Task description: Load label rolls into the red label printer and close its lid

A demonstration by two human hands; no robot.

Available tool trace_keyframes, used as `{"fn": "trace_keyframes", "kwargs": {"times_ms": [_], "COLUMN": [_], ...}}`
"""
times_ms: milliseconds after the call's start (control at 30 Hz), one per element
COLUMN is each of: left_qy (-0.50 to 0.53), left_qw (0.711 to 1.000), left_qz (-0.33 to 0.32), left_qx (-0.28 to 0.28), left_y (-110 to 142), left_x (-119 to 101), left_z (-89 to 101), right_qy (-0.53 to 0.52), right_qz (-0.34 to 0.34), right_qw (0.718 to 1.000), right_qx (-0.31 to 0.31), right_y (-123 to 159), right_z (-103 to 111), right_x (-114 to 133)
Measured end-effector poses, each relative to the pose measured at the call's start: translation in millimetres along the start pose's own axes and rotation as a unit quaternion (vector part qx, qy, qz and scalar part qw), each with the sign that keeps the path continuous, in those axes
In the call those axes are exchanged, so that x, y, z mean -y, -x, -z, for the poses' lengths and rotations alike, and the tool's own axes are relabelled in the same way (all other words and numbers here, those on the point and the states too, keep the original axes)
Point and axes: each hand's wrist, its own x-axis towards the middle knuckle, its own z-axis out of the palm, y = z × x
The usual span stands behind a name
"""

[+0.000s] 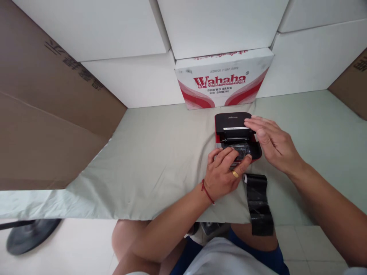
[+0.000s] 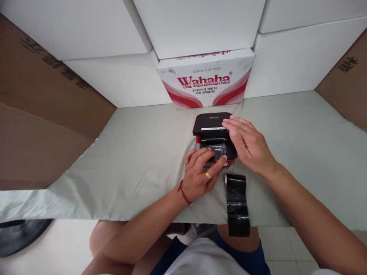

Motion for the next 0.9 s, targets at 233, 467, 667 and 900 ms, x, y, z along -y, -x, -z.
{"fn": "trace_keyframes", "kwargs": {"times_ms": [233,467,667,900], "left_qy": [0.029,0.016,0.003,0.038], "left_qw": [0.999,1.000,1.000,0.999], "left_qz": [-0.009,0.001,-0.004,-0.013], "left_qx": [0.014,0.027,0.014,0.007], "left_y": [0.1,0.3,-0.9,-1.1], "left_x": [0.2,-1.6,0.4,4.0], "left_z": [1.3,3.2,0.9,-0.4], "right_qy": [-0.035,-0.035,-0.005,-0.002], "right_qz": [0.006,-0.032,-0.003,0.057], "right_qw": [0.999,0.998,1.000,0.998], "right_qx": [0.023,0.042,0.025,-0.023], "right_y": [15.8,19.9,24.0,31.7], "right_z": [-0.7,-2.7,-8.5,-18.7], "right_x": [-6.1,-6.2,-6.7,-9.5]}}
